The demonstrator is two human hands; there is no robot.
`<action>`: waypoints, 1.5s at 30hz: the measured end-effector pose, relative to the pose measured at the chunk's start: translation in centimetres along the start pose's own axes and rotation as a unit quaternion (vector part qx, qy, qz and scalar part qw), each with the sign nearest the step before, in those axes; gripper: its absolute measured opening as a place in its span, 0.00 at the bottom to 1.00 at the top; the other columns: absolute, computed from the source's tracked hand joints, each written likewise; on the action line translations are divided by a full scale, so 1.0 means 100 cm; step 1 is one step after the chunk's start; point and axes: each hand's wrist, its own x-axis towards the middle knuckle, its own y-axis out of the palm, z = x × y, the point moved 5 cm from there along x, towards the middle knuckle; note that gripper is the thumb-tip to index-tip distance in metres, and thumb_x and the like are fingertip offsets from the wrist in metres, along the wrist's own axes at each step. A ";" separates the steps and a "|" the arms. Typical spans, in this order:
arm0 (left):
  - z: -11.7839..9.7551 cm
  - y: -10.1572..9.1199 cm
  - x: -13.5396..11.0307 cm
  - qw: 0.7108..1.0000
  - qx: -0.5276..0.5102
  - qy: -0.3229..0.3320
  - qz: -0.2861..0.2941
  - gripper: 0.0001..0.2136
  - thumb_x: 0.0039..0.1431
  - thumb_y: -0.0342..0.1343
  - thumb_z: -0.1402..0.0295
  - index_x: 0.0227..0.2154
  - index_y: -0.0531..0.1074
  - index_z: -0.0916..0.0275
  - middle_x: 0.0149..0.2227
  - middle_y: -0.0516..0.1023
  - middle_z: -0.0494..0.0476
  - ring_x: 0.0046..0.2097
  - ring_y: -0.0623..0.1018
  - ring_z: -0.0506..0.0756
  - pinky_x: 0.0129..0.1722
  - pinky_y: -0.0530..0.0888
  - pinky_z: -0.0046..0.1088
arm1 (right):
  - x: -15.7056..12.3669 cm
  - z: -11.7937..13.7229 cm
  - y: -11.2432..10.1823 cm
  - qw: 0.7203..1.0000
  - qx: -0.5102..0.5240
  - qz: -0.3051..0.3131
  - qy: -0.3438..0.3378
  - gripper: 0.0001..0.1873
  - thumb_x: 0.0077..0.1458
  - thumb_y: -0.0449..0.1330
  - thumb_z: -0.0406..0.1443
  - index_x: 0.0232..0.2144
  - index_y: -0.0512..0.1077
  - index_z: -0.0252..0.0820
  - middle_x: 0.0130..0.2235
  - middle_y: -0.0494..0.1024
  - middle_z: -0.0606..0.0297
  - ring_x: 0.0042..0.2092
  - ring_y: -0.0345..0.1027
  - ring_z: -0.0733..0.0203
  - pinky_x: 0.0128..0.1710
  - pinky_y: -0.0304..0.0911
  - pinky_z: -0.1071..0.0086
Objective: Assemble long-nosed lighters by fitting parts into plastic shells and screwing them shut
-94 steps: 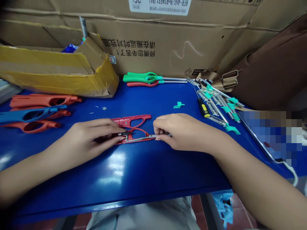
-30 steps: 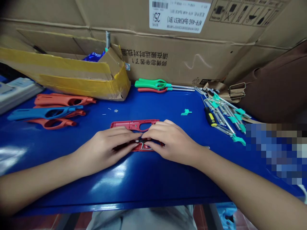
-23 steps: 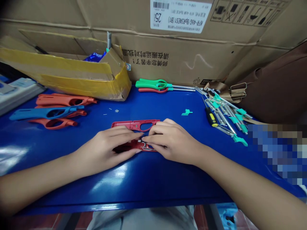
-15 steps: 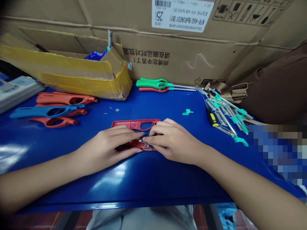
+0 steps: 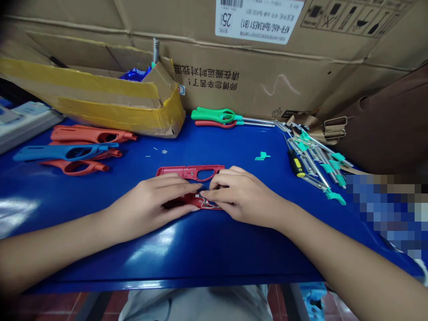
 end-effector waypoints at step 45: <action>-0.001 0.000 -0.001 0.994 0.073 0.028 0.081 0.11 0.72 0.50 0.70 0.49 0.77 0.59 0.52 0.76 0.60 0.50 0.76 0.61 0.48 0.76 0.41 | -0.016 -0.003 -0.011 0.969 0.173 -0.003 0.175 0.09 0.59 0.60 0.28 0.41 0.75 0.42 0.38 0.76 0.65 0.38 0.70 0.65 0.39 0.65 0.71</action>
